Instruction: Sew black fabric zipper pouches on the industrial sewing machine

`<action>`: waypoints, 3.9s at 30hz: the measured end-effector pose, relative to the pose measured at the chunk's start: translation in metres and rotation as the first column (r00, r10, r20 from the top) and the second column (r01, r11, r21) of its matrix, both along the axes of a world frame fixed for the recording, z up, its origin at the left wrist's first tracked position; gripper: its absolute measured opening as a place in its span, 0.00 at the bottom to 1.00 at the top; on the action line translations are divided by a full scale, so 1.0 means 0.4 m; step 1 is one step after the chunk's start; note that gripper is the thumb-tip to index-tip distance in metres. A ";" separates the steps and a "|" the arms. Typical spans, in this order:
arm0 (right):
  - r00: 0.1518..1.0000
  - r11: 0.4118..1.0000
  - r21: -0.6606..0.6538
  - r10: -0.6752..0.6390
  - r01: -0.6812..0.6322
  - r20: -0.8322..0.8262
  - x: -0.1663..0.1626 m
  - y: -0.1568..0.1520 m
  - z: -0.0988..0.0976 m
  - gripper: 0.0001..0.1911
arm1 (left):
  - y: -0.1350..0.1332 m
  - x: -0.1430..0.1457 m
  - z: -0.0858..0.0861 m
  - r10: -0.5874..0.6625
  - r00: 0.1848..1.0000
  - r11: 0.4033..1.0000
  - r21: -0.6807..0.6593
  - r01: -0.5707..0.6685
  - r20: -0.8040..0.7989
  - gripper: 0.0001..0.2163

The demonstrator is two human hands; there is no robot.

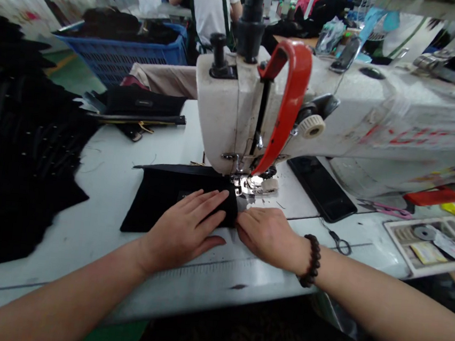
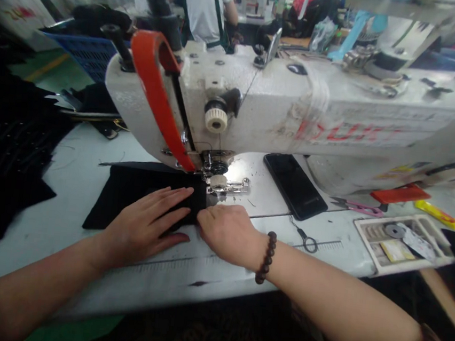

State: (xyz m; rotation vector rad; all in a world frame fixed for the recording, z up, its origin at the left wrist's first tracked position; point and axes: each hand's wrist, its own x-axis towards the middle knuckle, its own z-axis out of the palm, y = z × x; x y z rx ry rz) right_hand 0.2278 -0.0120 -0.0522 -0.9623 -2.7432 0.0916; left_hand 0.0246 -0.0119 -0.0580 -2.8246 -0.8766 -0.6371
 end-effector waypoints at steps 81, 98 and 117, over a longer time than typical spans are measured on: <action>0.953 0.961 -0.109 0.269 -0.256 0.136 0.079 0.006 0.042 0.15 | -0.006 0.029 -0.008 -0.181 0.966 0.976 0.084 0.199 -0.182 0.14; 0.863 0.920 -0.163 0.392 -0.357 0.319 0.025 0.032 0.064 0.12 | 0.059 0.047 0.015 0.080 0.972 0.980 -0.162 -0.118 -0.223 0.15; 0.920 0.946 -0.173 0.309 -0.273 0.242 0.037 0.031 0.025 0.17 | 0.090 0.028 0.000 0.024 0.970 0.995 -0.093 -0.048 -0.242 0.16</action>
